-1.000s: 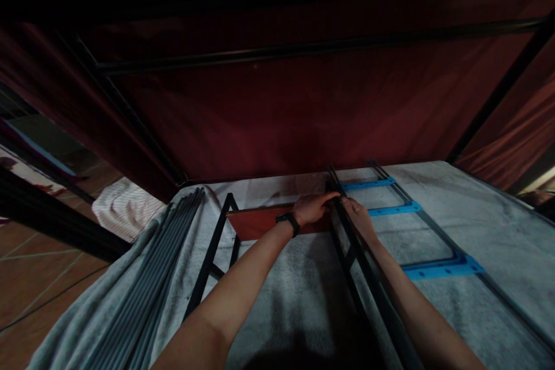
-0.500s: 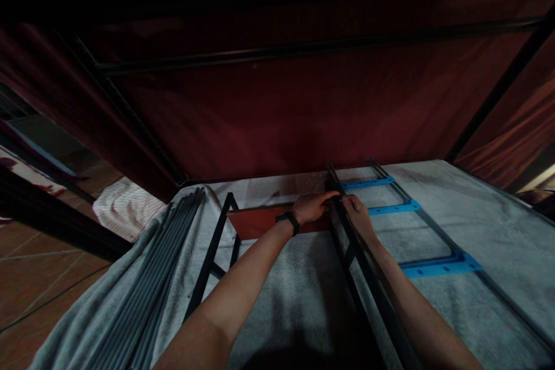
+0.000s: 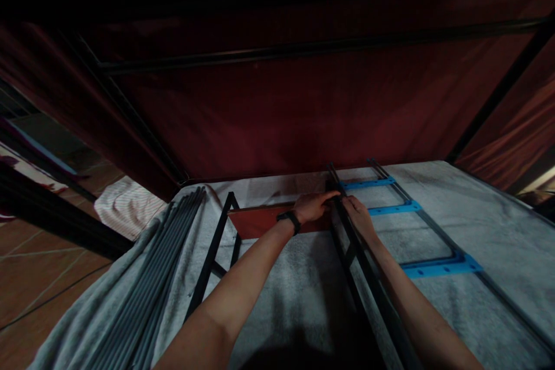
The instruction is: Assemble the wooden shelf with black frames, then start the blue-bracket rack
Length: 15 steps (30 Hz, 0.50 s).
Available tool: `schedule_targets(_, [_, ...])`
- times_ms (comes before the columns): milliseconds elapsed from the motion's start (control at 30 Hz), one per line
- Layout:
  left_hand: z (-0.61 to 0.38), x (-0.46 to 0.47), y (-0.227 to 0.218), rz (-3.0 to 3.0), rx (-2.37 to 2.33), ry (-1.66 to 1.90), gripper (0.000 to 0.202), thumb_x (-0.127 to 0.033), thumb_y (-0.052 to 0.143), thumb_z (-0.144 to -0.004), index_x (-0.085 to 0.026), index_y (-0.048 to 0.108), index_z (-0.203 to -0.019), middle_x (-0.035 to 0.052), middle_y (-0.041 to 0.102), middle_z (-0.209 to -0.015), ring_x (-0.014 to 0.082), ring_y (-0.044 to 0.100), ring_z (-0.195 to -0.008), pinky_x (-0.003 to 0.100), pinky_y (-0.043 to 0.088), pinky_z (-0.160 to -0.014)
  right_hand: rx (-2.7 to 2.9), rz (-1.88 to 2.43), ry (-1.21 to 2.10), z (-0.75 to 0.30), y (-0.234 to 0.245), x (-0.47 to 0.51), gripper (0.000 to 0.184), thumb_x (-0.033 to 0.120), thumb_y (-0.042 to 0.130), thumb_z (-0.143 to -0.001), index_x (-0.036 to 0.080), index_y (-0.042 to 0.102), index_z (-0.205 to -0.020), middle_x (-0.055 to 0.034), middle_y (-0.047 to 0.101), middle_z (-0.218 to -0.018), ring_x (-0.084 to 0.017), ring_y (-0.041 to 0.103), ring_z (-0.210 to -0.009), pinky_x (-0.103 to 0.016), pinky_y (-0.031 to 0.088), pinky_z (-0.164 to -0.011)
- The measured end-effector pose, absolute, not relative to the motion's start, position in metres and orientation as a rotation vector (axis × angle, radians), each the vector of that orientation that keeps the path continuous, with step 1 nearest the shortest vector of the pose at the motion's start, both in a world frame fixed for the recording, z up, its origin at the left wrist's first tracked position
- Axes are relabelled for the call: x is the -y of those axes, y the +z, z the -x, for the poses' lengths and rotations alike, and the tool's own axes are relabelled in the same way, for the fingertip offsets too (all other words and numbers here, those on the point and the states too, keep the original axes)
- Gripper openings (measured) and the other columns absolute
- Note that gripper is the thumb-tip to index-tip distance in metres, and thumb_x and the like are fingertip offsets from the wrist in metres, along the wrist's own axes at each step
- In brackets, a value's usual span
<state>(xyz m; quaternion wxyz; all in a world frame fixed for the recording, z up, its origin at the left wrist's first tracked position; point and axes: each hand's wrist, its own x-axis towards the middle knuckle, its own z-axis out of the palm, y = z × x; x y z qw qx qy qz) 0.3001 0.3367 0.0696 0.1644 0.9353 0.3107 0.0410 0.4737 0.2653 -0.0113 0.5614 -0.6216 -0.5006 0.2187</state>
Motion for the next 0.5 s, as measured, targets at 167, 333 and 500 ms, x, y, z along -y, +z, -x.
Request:
schedule_targets(167, [-0.3001,-0.3359,0.0707,-2.663,-0.877,0.120,0.057,-0.029,0.051,-0.095,-0.038,0.038,-0.150,-0.0021,0.059,-0.142,0.0205,0.058,-0.125,0.030,0.047,-0.099,1.171,1.484,0.568,-0.4741,-0.0126,-0.2656,0.051,0.069,0.041,-0.088,0.022,0.062,-0.089,-0.0027,0.064,-0.075,-0.021,0.059,-0.074,-0.034,0.046,-0.071])
schedule_targets(333, [-0.2996,-0.3359,0.0704,-2.656,-0.885,0.104,0.058,-0.030,0.051,-0.095,-0.040,0.035,-0.150,-0.0037,0.057,-0.143,0.0192,0.056,-0.127,0.029,0.046,-0.101,1.161,1.407,0.521,-0.4724,-0.0173,-0.2709,0.048,0.067,0.046,-0.086,0.022,0.060,-0.095,-0.0055,0.067,-0.088,-0.022,0.061,-0.084,-0.036,0.047,-0.080])
schedule_targets(500, [-0.3001,-0.3364,0.0697,-2.678,-0.891,0.094,0.057,-0.032,0.050,-0.096,-0.039,0.035,-0.151,-0.0013,0.060,-0.140,0.0211,0.059,-0.124,0.031,0.048,-0.099,1.170,1.470,0.564,-0.4739,-0.0137,-0.2710,0.048,0.068,0.045,-0.086,0.022,0.061,-0.086,-0.0028,0.063,-0.077,-0.021,0.058,-0.076,-0.034,0.045,-0.073])
